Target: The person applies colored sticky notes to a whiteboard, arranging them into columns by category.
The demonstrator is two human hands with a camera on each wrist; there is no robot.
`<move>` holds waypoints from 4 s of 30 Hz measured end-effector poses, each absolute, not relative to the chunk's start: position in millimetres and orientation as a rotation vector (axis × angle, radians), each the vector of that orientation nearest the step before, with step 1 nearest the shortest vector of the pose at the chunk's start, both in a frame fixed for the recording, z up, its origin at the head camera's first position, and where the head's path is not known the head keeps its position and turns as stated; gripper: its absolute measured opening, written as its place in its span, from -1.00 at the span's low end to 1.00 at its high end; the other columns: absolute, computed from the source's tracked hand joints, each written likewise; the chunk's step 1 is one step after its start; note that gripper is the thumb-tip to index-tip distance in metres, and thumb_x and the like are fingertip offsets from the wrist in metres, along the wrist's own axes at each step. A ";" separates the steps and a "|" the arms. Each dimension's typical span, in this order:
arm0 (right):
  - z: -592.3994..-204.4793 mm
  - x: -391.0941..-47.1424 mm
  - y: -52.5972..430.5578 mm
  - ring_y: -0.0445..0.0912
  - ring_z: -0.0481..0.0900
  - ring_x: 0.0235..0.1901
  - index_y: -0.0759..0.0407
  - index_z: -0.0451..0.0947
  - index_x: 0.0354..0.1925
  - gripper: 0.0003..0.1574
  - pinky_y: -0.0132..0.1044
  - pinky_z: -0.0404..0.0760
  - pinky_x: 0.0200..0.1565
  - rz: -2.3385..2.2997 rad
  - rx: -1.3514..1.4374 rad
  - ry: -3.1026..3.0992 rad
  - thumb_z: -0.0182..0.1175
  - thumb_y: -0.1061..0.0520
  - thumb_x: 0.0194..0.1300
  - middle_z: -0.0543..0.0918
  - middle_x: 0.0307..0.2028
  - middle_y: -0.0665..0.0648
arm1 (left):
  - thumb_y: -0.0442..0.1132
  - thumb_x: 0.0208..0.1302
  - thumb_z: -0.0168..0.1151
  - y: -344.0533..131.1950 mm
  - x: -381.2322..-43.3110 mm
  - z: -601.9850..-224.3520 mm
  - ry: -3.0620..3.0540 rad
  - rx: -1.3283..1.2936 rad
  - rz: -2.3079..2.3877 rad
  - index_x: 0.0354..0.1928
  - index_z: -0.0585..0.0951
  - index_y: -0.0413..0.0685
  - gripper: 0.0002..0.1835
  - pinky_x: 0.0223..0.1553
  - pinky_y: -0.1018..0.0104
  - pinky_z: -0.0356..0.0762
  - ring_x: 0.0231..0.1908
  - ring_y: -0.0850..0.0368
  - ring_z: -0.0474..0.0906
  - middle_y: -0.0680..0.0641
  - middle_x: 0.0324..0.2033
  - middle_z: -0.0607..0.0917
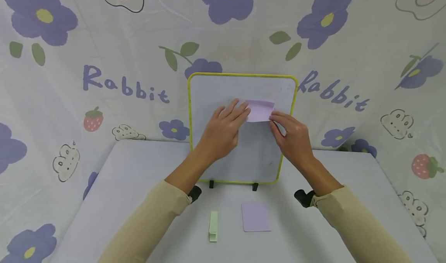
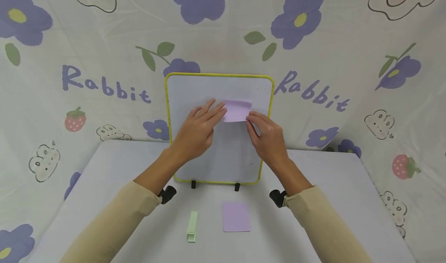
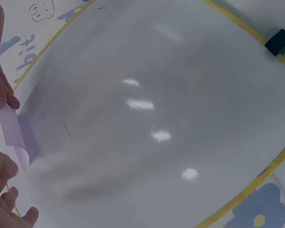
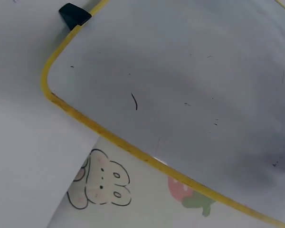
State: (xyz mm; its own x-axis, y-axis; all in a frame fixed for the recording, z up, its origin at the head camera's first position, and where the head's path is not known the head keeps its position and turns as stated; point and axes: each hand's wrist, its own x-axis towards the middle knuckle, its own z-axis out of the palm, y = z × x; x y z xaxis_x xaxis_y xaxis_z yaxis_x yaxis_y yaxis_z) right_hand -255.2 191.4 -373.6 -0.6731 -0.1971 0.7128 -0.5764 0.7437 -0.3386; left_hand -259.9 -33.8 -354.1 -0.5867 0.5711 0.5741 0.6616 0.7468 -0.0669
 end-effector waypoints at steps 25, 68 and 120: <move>-375.9 -265.0 187.0 0.14 0.17 0.46 0.41 0.31 0.39 -0.16 0.05 0.19 0.40 0.040 0.916 -2.276 0.31 0.14 0.22 0.29 0.43 0.31 | -0.17 0.35 0.09 -25.1 -274.3 -365.7 -2.426 -0.846 0.122 0.46 0.36 -0.04 -0.38 0.40 -0.22 0.03 0.51 0.03 0.03 0.02 0.50 0.24; -378.1 -273.4 192.4 0.11 0.17 0.47 0.39 0.25 0.42 -0.12 0.06 0.06 0.44 0.004 0.737 -2.393 0.28 0.12 0.22 0.23 0.46 0.28 | -0.11 0.34 0.13 -25.1 -278.8 -369.7 -2.485 -0.803 0.124 0.49 0.30 -0.01 -0.33 0.37 -0.34 -0.05 0.53 0.01 -0.04 0.05 0.53 0.16; -409.4 -229.7 196.8 0.16 0.20 0.45 0.16 0.32 0.44 -0.14 0.25 0.12 0.37 0.088 0.949 -2.417 0.31 0.00 0.24 0.24 0.47 0.23 | -0.13 0.34 0.12 -42.1 -250.9 -390.7 -2.425 -0.909 0.114 0.47 0.34 -0.05 -0.35 0.36 -0.33 0.04 0.52 -0.01 0.00 -0.03 0.52 0.18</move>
State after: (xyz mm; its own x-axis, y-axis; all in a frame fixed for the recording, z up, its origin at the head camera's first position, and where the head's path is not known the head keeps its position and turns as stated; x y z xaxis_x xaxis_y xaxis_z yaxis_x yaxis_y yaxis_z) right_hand -229.7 196.8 -409.4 -0.6084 -0.6129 0.5042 -0.6480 0.7504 0.1304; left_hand -250.9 -42.1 -390.7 -0.6249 0.6307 0.4601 0.5848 0.7686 -0.2594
